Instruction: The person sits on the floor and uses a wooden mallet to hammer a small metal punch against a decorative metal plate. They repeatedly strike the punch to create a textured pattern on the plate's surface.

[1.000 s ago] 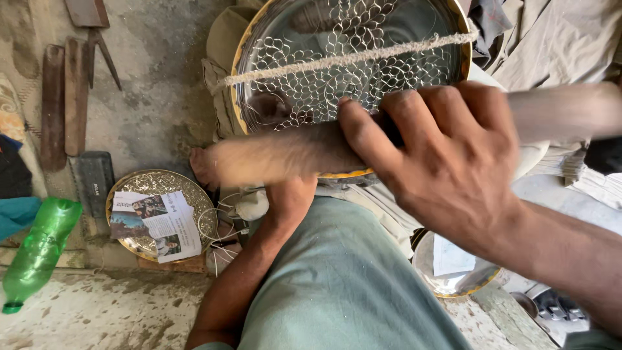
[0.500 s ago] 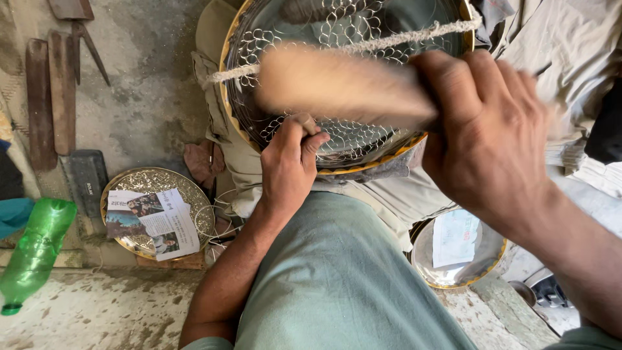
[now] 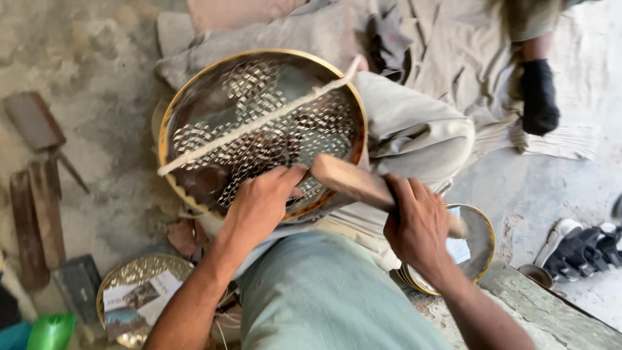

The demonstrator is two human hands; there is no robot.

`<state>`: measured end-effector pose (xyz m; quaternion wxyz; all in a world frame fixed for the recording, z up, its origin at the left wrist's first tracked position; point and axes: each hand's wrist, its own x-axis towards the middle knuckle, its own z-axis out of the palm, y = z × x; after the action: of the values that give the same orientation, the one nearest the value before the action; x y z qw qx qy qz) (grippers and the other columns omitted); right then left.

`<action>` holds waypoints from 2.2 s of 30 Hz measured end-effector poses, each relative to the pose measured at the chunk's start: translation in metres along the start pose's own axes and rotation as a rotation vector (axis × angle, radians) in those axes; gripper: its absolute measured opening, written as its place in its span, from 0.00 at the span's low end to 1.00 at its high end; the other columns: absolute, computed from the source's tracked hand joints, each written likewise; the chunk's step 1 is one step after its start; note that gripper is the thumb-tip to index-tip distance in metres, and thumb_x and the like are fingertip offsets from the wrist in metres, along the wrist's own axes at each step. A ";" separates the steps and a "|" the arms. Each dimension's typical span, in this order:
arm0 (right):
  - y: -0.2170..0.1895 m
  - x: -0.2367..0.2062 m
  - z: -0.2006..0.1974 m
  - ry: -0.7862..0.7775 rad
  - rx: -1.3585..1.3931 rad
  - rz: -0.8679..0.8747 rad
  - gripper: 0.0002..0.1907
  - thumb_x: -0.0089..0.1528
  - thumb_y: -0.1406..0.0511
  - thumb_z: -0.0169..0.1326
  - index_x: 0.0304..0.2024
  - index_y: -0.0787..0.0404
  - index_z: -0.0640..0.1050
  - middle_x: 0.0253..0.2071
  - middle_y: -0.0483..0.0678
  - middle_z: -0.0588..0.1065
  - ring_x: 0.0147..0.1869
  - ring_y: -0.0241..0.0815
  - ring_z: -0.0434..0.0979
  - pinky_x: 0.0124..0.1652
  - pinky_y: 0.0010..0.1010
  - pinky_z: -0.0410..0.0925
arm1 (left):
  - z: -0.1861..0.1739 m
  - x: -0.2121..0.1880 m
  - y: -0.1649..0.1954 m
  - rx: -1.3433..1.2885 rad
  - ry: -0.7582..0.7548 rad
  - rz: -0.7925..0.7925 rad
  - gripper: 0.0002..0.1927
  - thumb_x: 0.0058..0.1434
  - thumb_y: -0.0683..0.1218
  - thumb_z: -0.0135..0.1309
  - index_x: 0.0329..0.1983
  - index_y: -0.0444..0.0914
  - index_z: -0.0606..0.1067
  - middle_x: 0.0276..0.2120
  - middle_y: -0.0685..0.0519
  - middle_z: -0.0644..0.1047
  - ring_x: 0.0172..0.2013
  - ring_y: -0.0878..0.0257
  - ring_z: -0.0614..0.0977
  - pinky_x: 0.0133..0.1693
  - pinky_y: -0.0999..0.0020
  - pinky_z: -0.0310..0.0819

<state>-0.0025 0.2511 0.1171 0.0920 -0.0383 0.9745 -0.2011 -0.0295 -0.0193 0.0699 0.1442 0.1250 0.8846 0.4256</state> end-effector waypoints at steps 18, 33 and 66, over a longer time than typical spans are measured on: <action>0.031 -0.025 0.035 0.101 0.458 0.159 0.28 0.57 0.73 0.59 0.59 0.66 0.66 0.44 0.56 0.78 0.47 0.43 0.78 0.47 0.36 0.71 | 0.007 -0.048 -0.008 -0.171 0.557 -0.091 0.08 0.70 0.42 0.55 0.47 0.33 0.71 0.39 0.48 0.78 0.36 0.57 0.85 0.35 0.63 0.82; -0.092 0.071 -0.025 0.121 -0.198 -0.655 0.24 0.60 0.75 0.55 0.60 0.65 0.71 0.39 0.57 0.72 0.39 0.55 0.75 0.41 0.46 0.67 | 0.045 -0.061 -0.019 -0.147 0.725 -0.209 0.11 0.71 0.43 0.58 0.48 0.33 0.70 0.37 0.48 0.78 0.38 0.54 0.84 0.38 0.60 0.79; -0.082 0.086 -0.047 -0.009 -0.676 -0.736 0.17 0.67 0.63 0.59 0.59 0.52 0.76 0.36 0.42 0.73 0.36 0.39 0.73 0.40 0.34 0.65 | 0.058 -0.048 -0.024 -0.090 0.635 -0.188 0.11 0.70 0.45 0.59 0.43 0.34 0.71 0.35 0.46 0.80 0.36 0.51 0.84 0.37 0.57 0.77</action>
<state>-0.0932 0.1848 0.1777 0.0016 -0.4084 0.9065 0.1070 0.0337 -0.0086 0.0233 -0.0944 -0.1026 0.8733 0.4668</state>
